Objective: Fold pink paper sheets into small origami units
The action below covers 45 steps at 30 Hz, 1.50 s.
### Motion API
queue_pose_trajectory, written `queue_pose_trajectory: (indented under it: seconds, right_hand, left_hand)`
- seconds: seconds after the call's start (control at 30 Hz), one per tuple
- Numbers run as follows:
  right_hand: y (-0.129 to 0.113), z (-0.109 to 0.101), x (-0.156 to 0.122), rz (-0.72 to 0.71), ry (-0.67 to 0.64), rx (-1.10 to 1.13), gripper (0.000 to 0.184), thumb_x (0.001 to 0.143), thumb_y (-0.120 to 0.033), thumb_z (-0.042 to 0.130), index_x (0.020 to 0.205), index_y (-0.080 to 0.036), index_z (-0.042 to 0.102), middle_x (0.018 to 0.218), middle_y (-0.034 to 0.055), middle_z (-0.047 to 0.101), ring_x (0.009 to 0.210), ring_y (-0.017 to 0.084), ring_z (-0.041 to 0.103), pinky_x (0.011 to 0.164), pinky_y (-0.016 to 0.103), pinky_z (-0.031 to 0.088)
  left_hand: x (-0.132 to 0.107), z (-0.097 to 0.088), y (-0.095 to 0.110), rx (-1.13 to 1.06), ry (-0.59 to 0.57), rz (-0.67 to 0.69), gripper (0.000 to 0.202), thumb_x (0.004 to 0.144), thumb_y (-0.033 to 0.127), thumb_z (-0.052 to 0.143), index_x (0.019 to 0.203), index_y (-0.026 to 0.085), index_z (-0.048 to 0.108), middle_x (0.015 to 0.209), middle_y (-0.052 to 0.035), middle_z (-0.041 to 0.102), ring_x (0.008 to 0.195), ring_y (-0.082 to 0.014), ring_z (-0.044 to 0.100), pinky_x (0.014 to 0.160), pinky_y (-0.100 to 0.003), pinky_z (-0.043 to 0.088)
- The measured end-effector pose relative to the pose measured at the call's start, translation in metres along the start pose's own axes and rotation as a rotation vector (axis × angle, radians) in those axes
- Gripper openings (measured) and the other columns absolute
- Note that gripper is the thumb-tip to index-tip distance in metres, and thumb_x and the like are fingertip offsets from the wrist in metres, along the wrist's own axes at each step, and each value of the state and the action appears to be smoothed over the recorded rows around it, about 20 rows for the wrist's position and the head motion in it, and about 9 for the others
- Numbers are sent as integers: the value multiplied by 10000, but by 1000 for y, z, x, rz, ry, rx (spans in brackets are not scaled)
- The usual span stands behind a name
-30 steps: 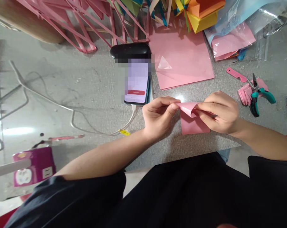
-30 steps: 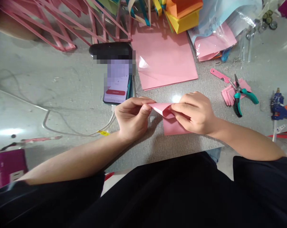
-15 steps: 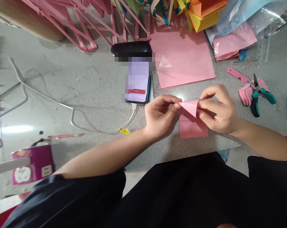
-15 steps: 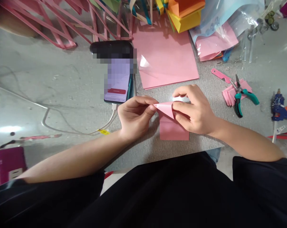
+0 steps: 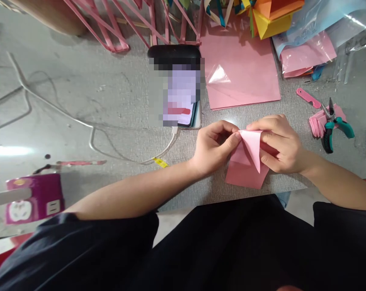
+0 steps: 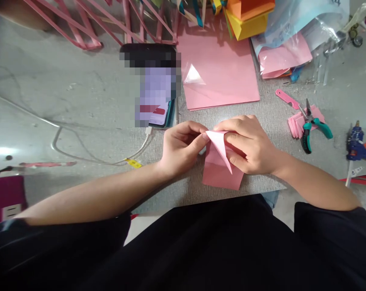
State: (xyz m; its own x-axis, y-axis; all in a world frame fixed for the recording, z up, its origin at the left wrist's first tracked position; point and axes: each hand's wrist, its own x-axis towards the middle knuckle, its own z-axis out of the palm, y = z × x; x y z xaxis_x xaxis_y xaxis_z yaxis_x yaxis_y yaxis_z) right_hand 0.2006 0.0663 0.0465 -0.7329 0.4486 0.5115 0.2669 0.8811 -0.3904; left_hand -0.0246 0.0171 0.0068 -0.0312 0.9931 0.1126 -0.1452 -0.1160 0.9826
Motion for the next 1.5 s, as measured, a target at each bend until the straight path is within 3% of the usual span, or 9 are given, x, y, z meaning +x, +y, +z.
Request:
queue_pose_trajectory:
  seconds: [0.17, 0.53, 0.77, 0.9, 1.0, 1.17, 1.5]
  right_hand:
    - [3, 0, -1, 6, -20, 107, 262, 1028, -178, 665, 1271, -246, 735, 1317, 93, 805, 1085, 273, 778, 913, 462, 606]
    - [3, 3, -2, -16, -16, 44, 191, 1023, -169, 683, 1197, -229, 735, 1355, 125, 781, 1126, 303, 776, 916, 498, 622]
    - [2, 9, -4, -18, 26, 30, 104, 1015, -150, 673, 1078, -228, 699, 1371, 118, 780, 1109, 291, 760, 881, 479, 582]
    - [2, 4, -2, -28, -25, 56, 98, 1052, -207, 678, 1142, -198, 716, 1330, 131, 803, 1176, 308, 764, 917, 483, 558]
    - [2, 1, -1, 6, -56, 124, 149, 1107, -295, 657, 1196, -203, 735, 1282, 119, 810, 1118, 281, 774, 932, 470, 559]
    - [4, 1, -2, 58, -78, 205, 145, 1118, -318, 673, 1191, -232, 764, 1302, 106, 806, 1088, 257, 769, 956, 453, 575]
    - [5, 5, -5, 74, -35, 97, 141, 1074, -260, 679, 1177, -274, 775, 1282, 81, 822, 1056, 267, 777, 916, 469, 556]
  left_hand:
    - [3, -2, 0, -131, -98, -49, 483, 934, 613, 923, 790, 193, 732, 682, 8, 691, 521, -88, 594, 480, -207, 470]
    - [6, 0, 1, -43, -61, -12, 510, 937, 658, 901, 820, 198, 714, 730, -1, 699, 588, -87, 577, 541, -202, 489]
    - [9, -3, 3, -127, -120, -103, 424, 878, 519, 967, 759, 192, 726, 707, 5, 712, 579, -82, 581, 536, -194, 478]
    - [12, -4, 4, -145, -150, -157, 347, 853, 426, 963, 753, 187, 731, 694, 8, 705, 572, -78, 569, 538, -196, 469]
    - [13, -5, 5, -151, -181, -175, 300, 841, 383, 941, 754, 189, 729, 698, 9, 698, 580, -83, 575, 540, -204, 466]
    - [12, -5, 6, -141, -196, -175, 173, 845, 287, 850, 769, 186, 732, 689, 15, 684, 571, -85, 564, 531, -205, 455]
    - [13, -7, 6, -84, -224, -107, 120, 851, 275, 821, 802, 195, 747, 756, -10, 735, 628, -116, 613, 582, -234, 505]
